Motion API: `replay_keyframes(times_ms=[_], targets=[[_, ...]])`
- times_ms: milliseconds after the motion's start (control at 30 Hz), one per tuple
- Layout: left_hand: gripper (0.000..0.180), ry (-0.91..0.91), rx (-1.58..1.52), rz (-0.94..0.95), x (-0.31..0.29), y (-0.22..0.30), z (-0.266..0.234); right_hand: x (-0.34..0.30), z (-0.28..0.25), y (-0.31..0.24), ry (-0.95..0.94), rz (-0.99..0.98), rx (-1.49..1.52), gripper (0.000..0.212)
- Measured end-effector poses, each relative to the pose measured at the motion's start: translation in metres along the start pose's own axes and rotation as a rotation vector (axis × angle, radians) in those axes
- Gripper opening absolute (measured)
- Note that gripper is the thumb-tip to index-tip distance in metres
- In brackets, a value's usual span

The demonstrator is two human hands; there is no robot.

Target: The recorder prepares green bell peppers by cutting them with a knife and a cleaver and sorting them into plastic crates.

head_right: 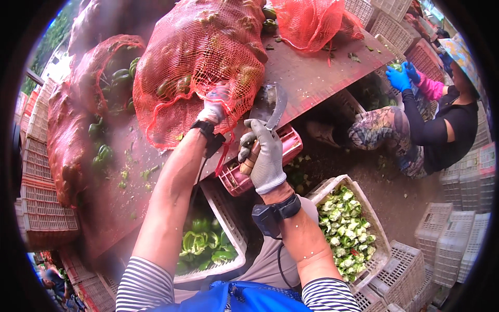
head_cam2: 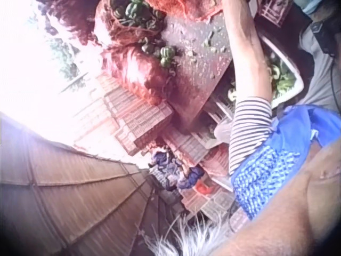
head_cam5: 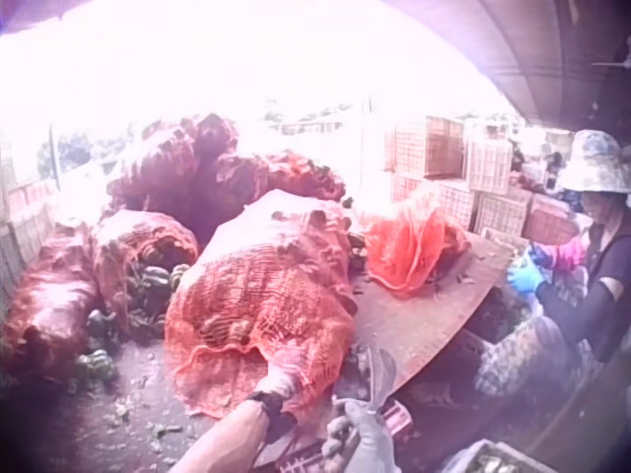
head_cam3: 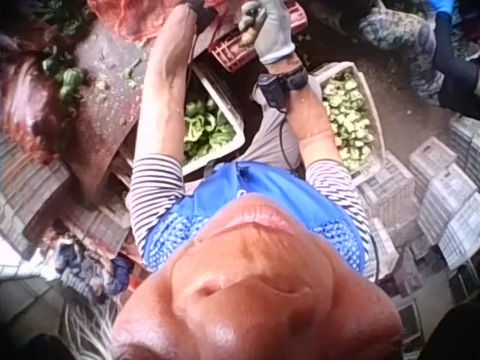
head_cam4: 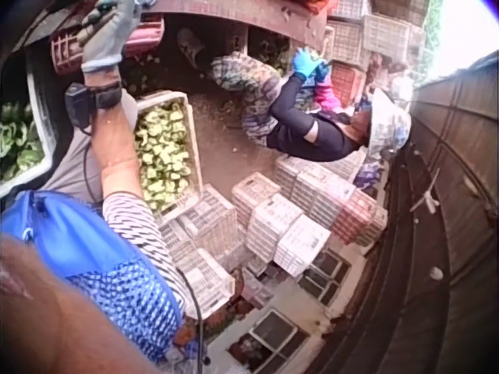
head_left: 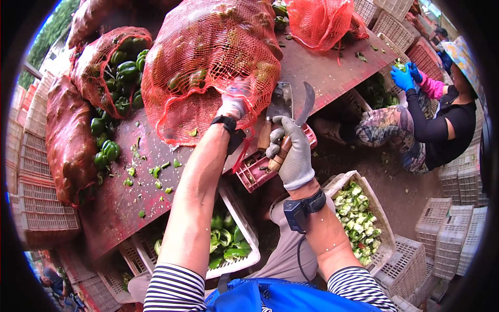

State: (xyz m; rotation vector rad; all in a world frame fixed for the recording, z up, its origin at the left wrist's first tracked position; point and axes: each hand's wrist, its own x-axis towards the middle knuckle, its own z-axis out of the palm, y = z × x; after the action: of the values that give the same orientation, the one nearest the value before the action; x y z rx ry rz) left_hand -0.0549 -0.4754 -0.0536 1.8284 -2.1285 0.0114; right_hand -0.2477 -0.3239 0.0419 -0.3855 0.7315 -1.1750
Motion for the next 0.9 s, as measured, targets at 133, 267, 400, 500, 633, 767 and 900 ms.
replay_keyframes(times_ms=[133,267,400,500,633,767,900], targets=[[0.044,-0.018,-0.547,-0.500,-0.080,-0.053,-0.055,-0.001,0.010,0.008,-0.130,0.048,-0.153,0.027],[0.048,0.162,-1.758,-1.042,-0.209,-0.080,-0.114,-0.009,0.038,0.049,-0.275,-0.109,-0.495,0.038],[0.053,0.422,-2.100,-1.015,-0.315,-0.050,-0.150,-0.042,0.061,0.098,-0.491,-0.480,-1.238,0.047],[0.054,0.597,-2.101,-1.075,-0.362,-0.020,-0.165,-0.079,0.073,0.137,-0.708,-0.748,-1.331,0.045],[0.049,0.644,-2.010,-1.075,-0.402,-0.003,-0.188,-0.121,0.081,0.173,-0.892,-1.011,-1.402,0.053],[0.044,0.691,-1.951,-1.094,-0.425,0.007,-0.195,-0.140,0.085,0.186,-1.005,-0.937,-1.479,0.066],[0.047,0.683,-2.040,-1.001,-0.437,0.011,-0.194,-0.148,0.081,0.189,-1.068,-0.870,-1.582,0.079]])
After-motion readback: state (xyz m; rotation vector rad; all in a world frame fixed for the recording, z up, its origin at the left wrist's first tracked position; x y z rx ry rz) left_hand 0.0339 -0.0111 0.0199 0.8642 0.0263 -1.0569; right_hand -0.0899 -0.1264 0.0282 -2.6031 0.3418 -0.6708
